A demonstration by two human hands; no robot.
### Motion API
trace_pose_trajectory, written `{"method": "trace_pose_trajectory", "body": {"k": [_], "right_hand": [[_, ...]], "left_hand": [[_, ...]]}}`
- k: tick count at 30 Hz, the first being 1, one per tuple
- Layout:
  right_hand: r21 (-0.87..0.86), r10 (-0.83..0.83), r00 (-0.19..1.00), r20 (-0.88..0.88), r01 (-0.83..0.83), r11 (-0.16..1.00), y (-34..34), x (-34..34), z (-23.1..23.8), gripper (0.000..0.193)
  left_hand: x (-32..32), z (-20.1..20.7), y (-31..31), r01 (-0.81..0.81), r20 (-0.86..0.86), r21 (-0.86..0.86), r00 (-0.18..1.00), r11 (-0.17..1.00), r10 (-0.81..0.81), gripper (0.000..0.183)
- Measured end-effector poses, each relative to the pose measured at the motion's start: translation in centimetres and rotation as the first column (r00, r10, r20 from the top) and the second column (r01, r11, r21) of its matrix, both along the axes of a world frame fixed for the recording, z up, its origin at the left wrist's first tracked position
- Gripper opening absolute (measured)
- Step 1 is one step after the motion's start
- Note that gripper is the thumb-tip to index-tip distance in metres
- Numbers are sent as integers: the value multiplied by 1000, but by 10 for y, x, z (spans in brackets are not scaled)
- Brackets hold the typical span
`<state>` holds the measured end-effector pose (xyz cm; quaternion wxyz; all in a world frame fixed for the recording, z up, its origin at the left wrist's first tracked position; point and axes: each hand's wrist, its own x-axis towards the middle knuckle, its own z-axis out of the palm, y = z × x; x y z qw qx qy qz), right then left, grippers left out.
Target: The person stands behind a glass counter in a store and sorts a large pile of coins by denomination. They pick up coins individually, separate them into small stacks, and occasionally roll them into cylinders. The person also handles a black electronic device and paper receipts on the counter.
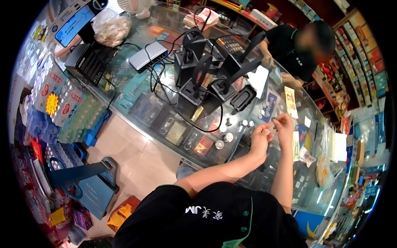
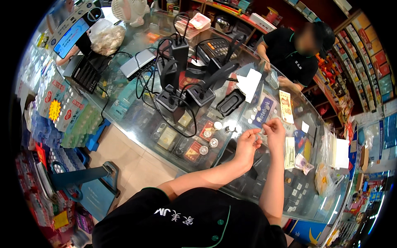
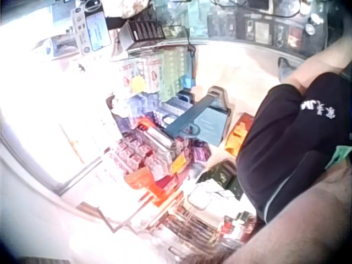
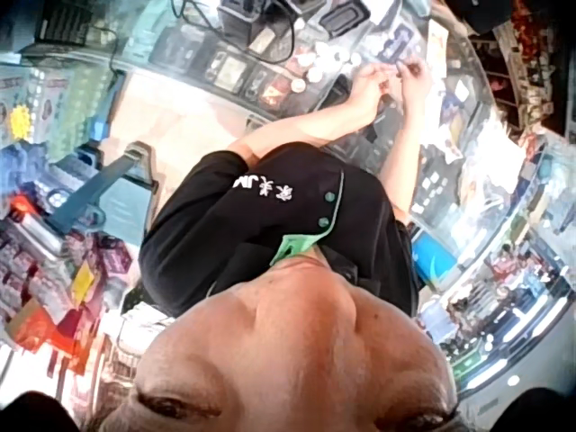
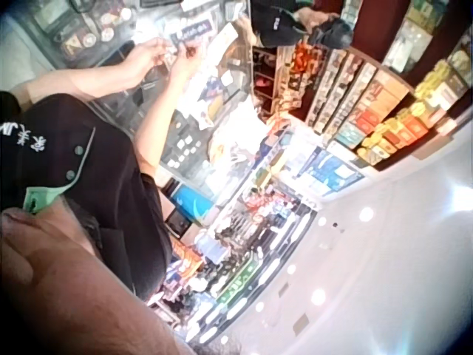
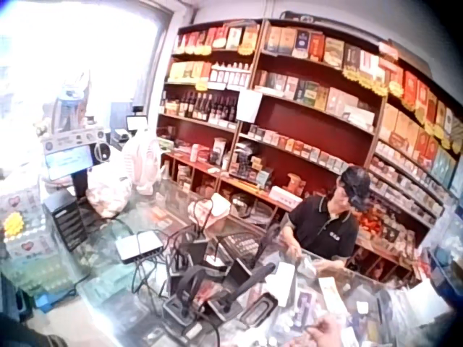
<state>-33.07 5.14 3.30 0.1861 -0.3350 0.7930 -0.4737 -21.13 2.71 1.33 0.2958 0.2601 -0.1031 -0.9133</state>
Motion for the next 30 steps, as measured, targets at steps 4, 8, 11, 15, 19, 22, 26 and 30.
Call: {"method": "trace_pose_trajectory", "body": {"k": [4,8,11,15,19,22,26,30], "right_hand": [[-77,78,985,151,-67,995,5,33,49,10],[269,215,958,-191,-160,950,11,48,46,6],[309,189,956,-224,-115,944,8,60,42,7],[264,166,983,-84,-138,954,12,50,39,8],[348,204,922,-329,-82,934,20,50,41,14],[433,288,889,-357,-116,894,20,65,51,26],[491,364,839,-405,-136,860,17,77,51,28],[538,359,823,-440,-78,839,12,72,51,23]], "left_hand": [[1,2,-2,-9,15,7,1000,1000,9,23],[-5,-4,0,-6,23,22,1000,1000,6,29],[-7,-3,5,-32,-38,56,999,998,34,29],[-11,-9,9,66,-39,32,997,997,-65,30],[-5,1,9,88,-64,57,994,994,-85,29],[-16,-6,12,56,-74,98,996,994,-48,28],[-17,-7,11,47,-99,142,995,989,-33,27],[-23,-3,11,79,-128,182,990,980,-56,25]]}}
